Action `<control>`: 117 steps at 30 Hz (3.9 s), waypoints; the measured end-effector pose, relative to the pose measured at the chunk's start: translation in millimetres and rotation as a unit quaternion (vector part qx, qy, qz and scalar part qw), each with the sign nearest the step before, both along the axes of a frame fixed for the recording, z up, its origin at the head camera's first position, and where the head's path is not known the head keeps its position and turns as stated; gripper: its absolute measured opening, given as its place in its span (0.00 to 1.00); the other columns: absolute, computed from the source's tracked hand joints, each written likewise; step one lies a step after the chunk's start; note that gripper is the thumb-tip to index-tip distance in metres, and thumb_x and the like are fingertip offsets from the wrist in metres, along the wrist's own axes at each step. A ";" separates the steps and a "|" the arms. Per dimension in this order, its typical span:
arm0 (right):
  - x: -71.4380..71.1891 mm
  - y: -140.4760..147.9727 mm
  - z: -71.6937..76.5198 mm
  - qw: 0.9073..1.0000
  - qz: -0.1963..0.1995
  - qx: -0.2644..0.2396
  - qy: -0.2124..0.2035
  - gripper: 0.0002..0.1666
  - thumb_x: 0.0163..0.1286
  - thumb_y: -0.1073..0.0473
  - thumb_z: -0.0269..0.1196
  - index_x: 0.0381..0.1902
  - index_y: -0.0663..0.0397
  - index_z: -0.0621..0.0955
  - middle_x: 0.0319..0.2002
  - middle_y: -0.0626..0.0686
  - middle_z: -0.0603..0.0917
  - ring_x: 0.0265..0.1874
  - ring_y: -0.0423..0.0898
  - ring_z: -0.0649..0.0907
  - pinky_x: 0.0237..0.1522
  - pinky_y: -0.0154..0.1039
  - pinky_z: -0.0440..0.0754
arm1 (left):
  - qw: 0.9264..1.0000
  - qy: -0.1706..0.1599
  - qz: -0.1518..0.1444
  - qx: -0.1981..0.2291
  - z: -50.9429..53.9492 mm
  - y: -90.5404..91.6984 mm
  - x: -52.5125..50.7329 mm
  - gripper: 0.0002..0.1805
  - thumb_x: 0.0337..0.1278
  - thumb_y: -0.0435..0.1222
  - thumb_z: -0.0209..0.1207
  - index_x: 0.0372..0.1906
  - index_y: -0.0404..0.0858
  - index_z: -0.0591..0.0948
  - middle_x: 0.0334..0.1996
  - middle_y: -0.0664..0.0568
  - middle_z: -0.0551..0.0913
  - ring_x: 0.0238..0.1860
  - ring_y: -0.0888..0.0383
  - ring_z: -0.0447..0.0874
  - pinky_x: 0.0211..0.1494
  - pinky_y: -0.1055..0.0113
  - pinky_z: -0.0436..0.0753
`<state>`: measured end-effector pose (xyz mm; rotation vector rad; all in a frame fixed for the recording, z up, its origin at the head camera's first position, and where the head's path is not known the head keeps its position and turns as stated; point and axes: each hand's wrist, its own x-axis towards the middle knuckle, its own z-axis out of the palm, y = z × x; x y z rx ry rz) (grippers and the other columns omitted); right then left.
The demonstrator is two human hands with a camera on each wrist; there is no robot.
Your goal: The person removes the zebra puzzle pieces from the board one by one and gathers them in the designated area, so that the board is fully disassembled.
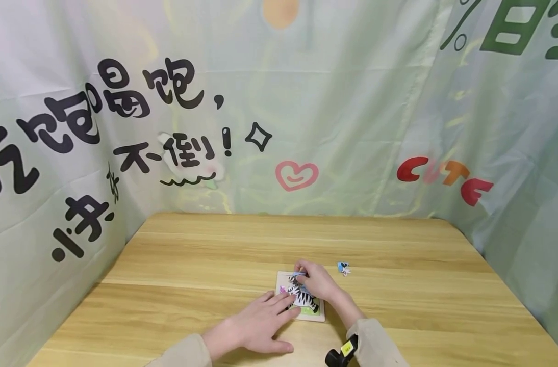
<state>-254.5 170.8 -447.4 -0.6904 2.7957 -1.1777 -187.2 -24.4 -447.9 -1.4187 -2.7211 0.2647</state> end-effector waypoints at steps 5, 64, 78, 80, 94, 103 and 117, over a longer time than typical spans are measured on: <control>0.2 0.8 1.7 1.000 -0.004 -0.010 -0.007 0.05 0.64 0.70 0.57 0.35 0.55 0.75 0.27 0.49 0.76 0.27 0.44 0.72 0.31 0.37 0.70 | 1.000 0.003 0.002 -0.004 -0.4 0.9 0.7 0.42 0.56 0.69 0.34 0.69 0.50 0.62 0.69 0.52 0.59 0.69 0.55 0.55 0.66 0.57 0.61; -6.8 135.9 -8.2 0.964 -0.255 0.076 0.028 0.15 0.62 0.57 0.63 0.38 0.66 0.80 0.30 0.55 0.80 0.30 0.50 0.77 0.29 0.42 0.71 | 1.000 -0.008 0.010 0.003 -5.1 -17.6 10.1 0.43 0.57 0.69 0.29 0.71 0.47 0.57 0.71 0.49 0.54 0.70 0.54 0.50 0.68 0.56 0.58; 0.4 139.2 -6.5 0.968 -0.248 0.022 0.039 0.16 0.62 0.60 0.62 0.41 0.70 0.79 0.33 0.58 0.82 0.31 0.49 0.77 0.29 0.38 0.74 | 1.000 -0.009 0.012 0.001 -4.4 -16.2 10.0 0.43 0.58 0.68 0.28 0.71 0.47 0.58 0.71 0.49 0.54 0.70 0.54 0.50 0.68 0.57 0.58; 2.7 136.3 -3.7 0.970 -0.242 0.008 0.030 0.17 0.63 0.59 0.62 0.42 0.71 0.79 0.33 0.58 0.82 0.29 0.46 0.77 0.26 0.36 0.75 | 1.000 -0.010 0.013 0.001 -4.0 -16.4 10.0 0.42 0.58 0.68 0.29 0.71 0.47 0.58 0.71 0.49 0.54 0.70 0.54 0.50 0.68 0.57 0.57; 9.5 78.3 9.3 0.983 -0.167 -0.076 -0.007 0.21 0.60 0.61 0.65 0.47 0.70 0.77 0.33 0.54 0.79 0.31 0.45 0.76 0.27 0.33 0.77 | 1.000 -0.009 0.013 -0.004 -4.4 -17.1 12.2 0.43 0.58 0.68 0.27 0.71 0.46 0.57 0.71 0.49 0.53 0.70 0.54 0.50 0.68 0.56 0.58; 19.2 42.2 3.4 0.988 -0.152 -0.036 -0.006 0.21 0.54 0.61 0.69 0.44 0.66 0.79 0.32 0.50 0.80 0.33 0.44 0.76 0.34 0.36 0.76 | 1.000 -0.007 0.011 -0.001 -5.9 -16.5 12.0 0.43 0.58 0.68 0.27 0.71 0.47 0.57 0.71 0.49 0.53 0.70 0.54 0.50 0.68 0.57 0.58; 32.8 21.9 -8.4 0.984 -0.174 0.040 0.027 0.23 0.49 0.58 0.72 0.40 0.67 0.81 0.37 0.55 0.77 0.38 0.50 0.76 0.44 0.49 0.75 | 1.000 -0.013 0.018 -0.005 -5.4 -17.5 10.5 0.43 0.58 0.68 0.27 0.71 0.47 0.57 0.71 0.50 0.53 0.70 0.54 0.49 0.68 0.57 0.58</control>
